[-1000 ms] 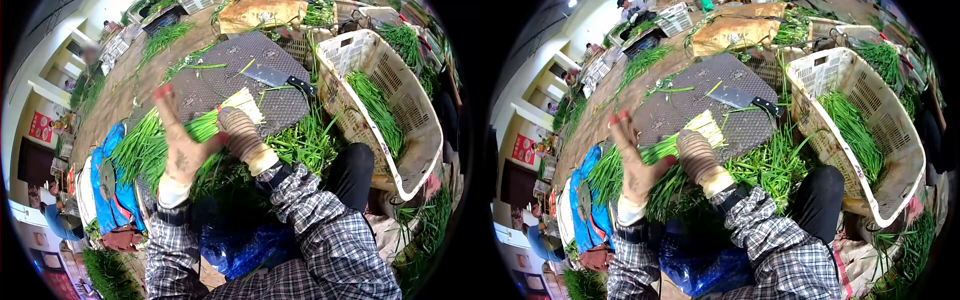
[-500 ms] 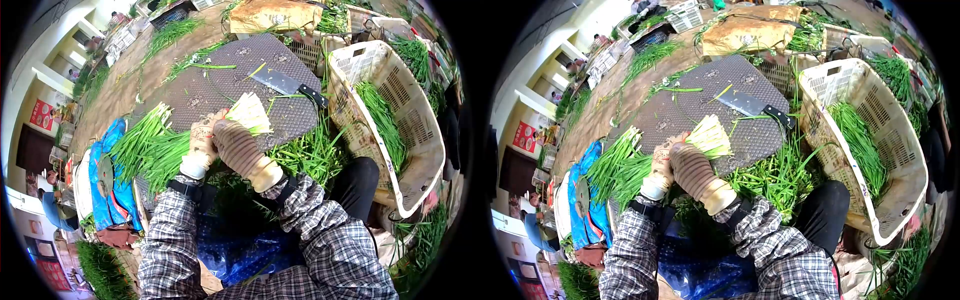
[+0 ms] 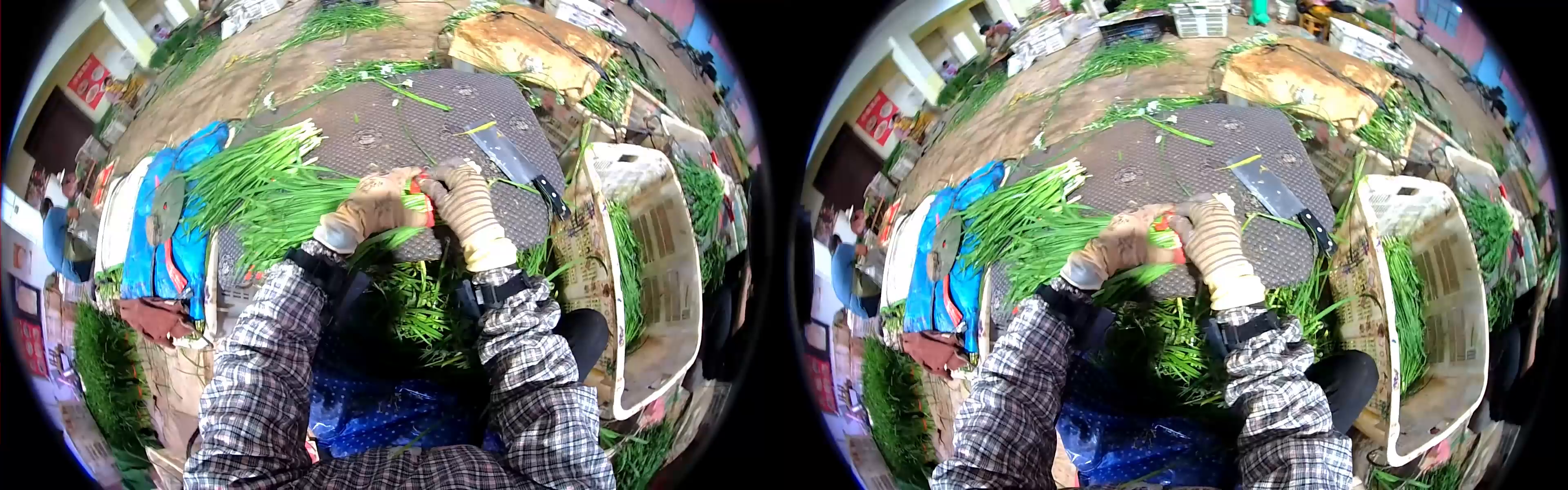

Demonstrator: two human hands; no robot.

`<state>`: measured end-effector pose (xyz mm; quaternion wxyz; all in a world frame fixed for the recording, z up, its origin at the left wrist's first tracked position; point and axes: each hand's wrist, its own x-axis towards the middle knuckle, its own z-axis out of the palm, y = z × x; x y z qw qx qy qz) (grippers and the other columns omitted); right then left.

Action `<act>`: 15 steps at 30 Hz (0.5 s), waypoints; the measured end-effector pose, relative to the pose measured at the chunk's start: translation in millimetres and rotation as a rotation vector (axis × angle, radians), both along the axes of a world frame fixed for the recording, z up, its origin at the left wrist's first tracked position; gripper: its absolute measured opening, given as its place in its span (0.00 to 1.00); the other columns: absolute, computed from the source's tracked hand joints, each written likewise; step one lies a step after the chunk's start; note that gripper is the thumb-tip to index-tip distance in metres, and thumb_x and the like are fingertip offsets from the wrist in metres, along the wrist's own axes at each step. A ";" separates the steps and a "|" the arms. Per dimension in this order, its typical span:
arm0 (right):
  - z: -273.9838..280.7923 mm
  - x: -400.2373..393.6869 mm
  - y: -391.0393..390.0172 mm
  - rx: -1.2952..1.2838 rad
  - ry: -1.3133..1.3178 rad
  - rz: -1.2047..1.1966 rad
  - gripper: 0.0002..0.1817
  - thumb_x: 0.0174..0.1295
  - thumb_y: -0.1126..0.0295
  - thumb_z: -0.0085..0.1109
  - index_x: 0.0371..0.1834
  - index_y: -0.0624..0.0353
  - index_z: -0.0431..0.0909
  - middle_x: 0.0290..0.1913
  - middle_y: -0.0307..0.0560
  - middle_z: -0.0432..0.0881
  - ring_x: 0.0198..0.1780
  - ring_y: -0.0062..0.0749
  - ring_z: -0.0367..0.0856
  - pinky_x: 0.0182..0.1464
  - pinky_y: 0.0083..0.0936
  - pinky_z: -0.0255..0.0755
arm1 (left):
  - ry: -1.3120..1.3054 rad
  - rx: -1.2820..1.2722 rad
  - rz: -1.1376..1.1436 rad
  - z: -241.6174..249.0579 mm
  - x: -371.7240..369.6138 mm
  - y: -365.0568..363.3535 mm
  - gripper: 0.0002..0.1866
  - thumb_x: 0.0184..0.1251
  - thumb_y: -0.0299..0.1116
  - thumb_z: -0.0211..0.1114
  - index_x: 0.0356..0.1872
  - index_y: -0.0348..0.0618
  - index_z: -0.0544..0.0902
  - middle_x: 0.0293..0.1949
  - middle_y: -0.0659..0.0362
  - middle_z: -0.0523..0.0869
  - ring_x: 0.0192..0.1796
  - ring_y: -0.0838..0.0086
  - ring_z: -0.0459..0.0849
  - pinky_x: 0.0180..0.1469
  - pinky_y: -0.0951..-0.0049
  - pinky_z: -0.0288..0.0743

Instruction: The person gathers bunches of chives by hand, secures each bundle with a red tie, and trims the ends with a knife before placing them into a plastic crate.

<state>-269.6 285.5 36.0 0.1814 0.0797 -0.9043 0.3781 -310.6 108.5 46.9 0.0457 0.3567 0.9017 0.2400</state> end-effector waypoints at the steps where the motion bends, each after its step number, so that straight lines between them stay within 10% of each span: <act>1: -2.0 -2.2 3.8 0.037 0.018 0.027 0.14 0.56 0.60 0.64 0.41 0.55 0.86 0.41 0.54 0.83 0.45 0.51 0.80 0.51 0.40 0.73 | -0.036 0.080 0.040 0.9 2.1 -1.5 0.40 0.46 0.58 0.72 0.58 0.42 0.77 0.52 0.46 0.83 0.52 0.54 0.83 0.60 0.61 0.71; 2: -11.7 -6.4 6.9 0.001 0.019 0.029 0.14 0.56 0.60 0.64 0.40 0.56 0.86 0.41 0.56 0.83 0.46 0.51 0.80 0.51 0.40 0.73 | -0.062 0.047 0.095 -3.0 3.7 1.3 0.37 0.52 0.51 0.72 0.62 0.42 0.74 0.61 0.46 0.77 0.60 0.60 0.78 0.61 0.62 0.71; 5: -4.8 -7.8 7.3 -0.065 -0.041 0.056 0.14 0.54 0.62 0.66 0.40 0.58 0.86 0.39 0.58 0.83 0.44 0.52 0.81 0.49 0.40 0.73 | 0.018 0.468 -0.052 -14.1 1.0 -11.4 0.26 0.60 0.49 0.65 0.53 0.41 0.80 0.39 0.48 0.86 0.39 0.58 0.86 0.41 0.63 0.79; 9: -4.6 -9.8 6.1 0.080 -0.093 -0.041 0.13 0.54 0.60 0.68 0.37 0.57 0.85 0.37 0.58 0.83 0.42 0.54 0.81 0.46 0.41 0.74 | 0.100 0.182 0.197 2.7 15.4 5.2 0.14 0.69 0.39 0.58 0.48 0.44 0.82 0.39 0.49 0.86 0.40 0.56 0.85 0.41 0.61 0.76; 15: -7.9 -8.6 4.2 0.219 -0.029 -0.070 0.13 0.57 0.61 0.65 0.38 0.58 0.83 0.39 0.59 0.82 0.44 0.56 0.79 0.49 0.45 0.73 | 0.205 -0.037 0.173 -8.9 13.2 8.7 0.16 0.68 0.44 0.54 0.49 0.47 0.79 0.42 0.53 0.86 0.49 0.56 0.82 0.62 0.51 0.65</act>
